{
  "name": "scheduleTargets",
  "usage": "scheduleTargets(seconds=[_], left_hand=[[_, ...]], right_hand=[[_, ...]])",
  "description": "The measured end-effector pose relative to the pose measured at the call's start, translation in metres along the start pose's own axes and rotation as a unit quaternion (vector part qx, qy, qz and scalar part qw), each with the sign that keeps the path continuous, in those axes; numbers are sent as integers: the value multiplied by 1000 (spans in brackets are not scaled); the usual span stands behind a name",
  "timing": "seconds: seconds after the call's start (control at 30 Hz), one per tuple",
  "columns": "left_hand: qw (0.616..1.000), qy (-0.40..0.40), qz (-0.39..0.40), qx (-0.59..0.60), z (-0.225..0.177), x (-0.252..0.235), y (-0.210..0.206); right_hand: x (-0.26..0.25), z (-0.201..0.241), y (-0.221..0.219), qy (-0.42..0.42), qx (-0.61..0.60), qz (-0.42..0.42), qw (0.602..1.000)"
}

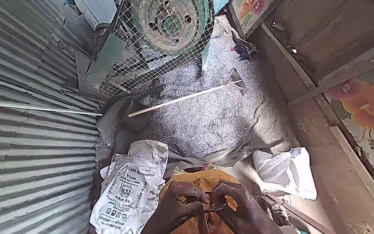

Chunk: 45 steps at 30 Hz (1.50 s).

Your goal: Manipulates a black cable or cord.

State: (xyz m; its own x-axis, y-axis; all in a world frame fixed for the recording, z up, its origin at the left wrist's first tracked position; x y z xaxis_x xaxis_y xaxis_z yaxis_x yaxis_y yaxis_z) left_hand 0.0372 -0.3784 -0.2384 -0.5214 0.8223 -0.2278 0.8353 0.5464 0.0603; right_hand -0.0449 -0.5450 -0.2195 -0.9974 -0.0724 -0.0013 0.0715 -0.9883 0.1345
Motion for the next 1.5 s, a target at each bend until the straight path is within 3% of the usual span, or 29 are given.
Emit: scheduleTargets(seconds=[0.13, 0.2, 0.33, 0.5, 0.7, 0.87, 1.03, 1.2, 1.37, 1.5], left_hand=[[995, 49, -33, 83, 6, 1, -6], [995, 47, 3, 93, 6, 0, -8], [990, -45, 124, 55, -2, -7, -18], [997, -59, -3, -46, -2, -22, -3], [998, -54, -24, -34, 2, -20, 3], [994, -99, 37, -20, 8, -20, 11], [990, -88, 93, 53, 5, -18, 5], [986, -11, 161, 48, 5, -12, -15], [982, -11, 188, 19, 5, -12, -17], [996, -7, 90, 0, 3, -10, -20]], right_hand=[[6, 9, -4, -3, 62, -24, 998], [10, 9, -5, -8, 61, -50, 997], [7, -5, 9, -10, 49, -115, 992], [-4, -6, 25, -21, -91, -34, 995], [-5, 10, 17, 21, -57, -28, 998], [0, 12, -2, 31, -18, 11, 999], [5, 12, -8, 9, 9, 63, 998], [19, -5, -1, -8, -62, 147, 987], [28, -22, 2, -24, -129, 57, 990], [30, -22, 4, 21, -173, -69, 982]])
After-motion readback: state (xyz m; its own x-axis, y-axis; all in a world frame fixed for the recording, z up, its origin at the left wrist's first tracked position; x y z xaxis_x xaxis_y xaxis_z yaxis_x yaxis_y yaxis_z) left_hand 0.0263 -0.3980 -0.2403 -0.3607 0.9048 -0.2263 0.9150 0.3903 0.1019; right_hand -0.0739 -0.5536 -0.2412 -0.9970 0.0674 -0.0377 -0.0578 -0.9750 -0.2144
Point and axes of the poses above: each hand's wrist, its own x-axis away from the middle knuckle, its own y-axis out of the back of the hand, z = x × y, the point moved 6 cm from there along -x, towards the middle knuckle, and after that the axes turned 11 degrees about -y, right-handed, at the moved point
